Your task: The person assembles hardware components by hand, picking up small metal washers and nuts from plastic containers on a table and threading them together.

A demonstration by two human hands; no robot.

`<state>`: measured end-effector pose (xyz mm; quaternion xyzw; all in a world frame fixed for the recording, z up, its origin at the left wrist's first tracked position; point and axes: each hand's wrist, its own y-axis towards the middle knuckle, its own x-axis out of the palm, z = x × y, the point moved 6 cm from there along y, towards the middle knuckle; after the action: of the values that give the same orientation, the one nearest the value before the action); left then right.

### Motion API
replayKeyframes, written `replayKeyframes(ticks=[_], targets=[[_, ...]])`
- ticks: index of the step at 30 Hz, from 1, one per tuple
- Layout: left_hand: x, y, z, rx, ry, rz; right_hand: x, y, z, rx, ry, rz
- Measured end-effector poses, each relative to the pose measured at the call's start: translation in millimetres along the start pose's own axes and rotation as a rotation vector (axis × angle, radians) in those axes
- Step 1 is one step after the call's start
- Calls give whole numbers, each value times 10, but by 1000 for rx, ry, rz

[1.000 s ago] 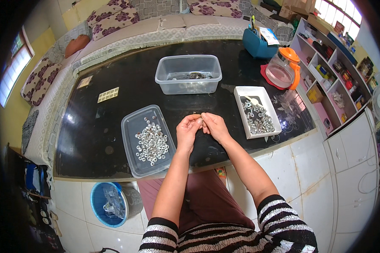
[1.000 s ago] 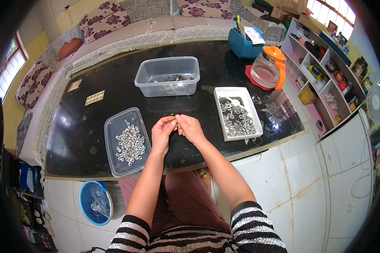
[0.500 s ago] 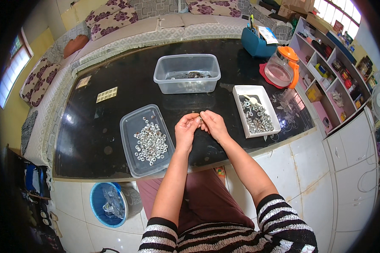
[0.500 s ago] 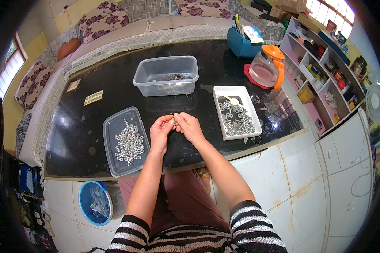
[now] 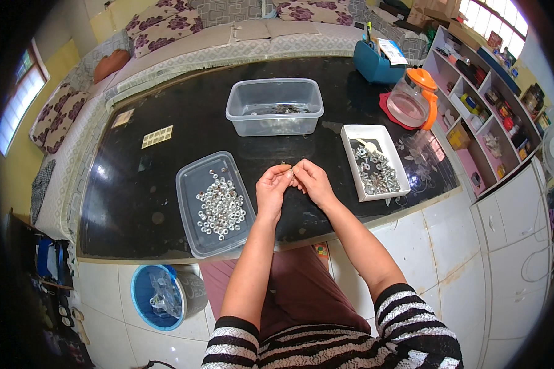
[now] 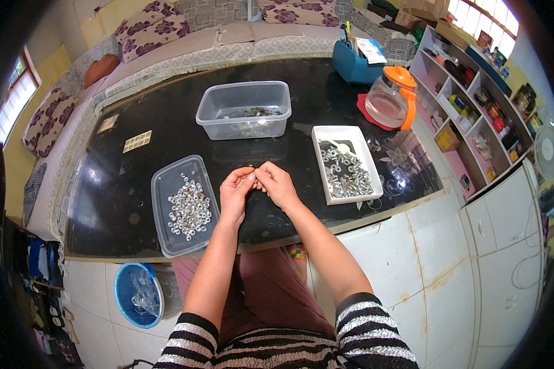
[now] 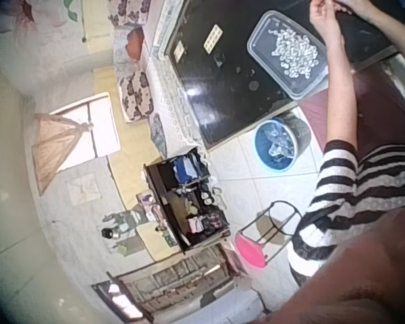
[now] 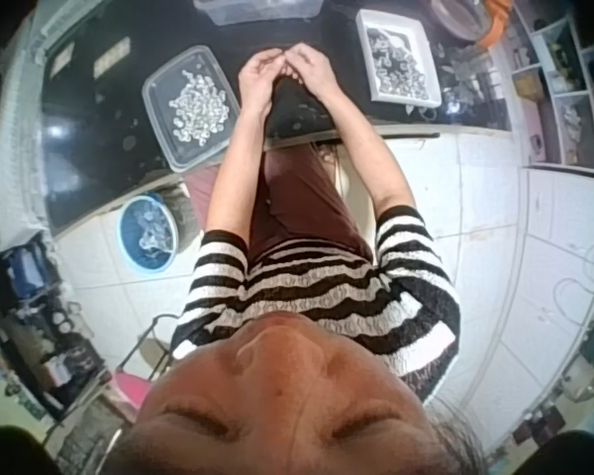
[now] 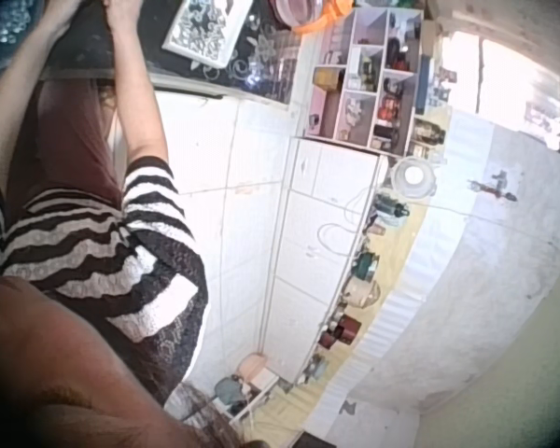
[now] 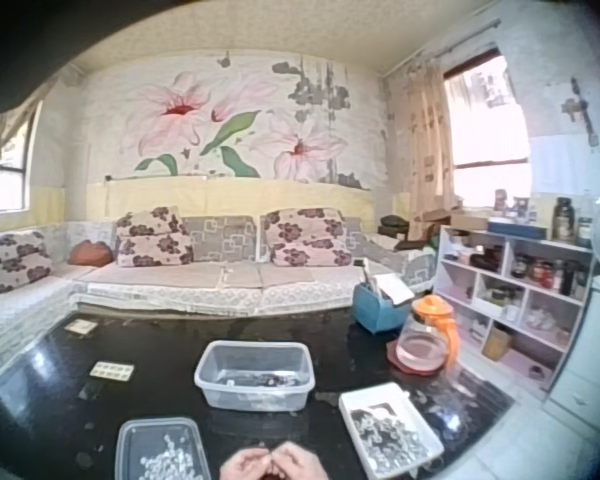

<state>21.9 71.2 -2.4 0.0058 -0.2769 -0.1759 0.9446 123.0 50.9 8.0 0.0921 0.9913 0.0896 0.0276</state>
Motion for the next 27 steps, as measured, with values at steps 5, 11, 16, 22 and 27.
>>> replayKeyframes(ticks=[5, 11, 16, 22, 27], targets=[[-1, 1, -2, 15, 34, 12, -7, 0, 66, 76, -39, -86], [-18, 4, 0, 15, -5, 9, -24, -1, 14, 20, 81, 17], [8, -6, 11, 18, 44, 13, -23, 5, 96, 85, 3, -71], [-37, 14, -6, 24, 4, 26, -13, -13, -33, 3, 28, 12], [-19, 4, 4, 26, 2, 32, -14, -3, 67, 77, -10, -78]])
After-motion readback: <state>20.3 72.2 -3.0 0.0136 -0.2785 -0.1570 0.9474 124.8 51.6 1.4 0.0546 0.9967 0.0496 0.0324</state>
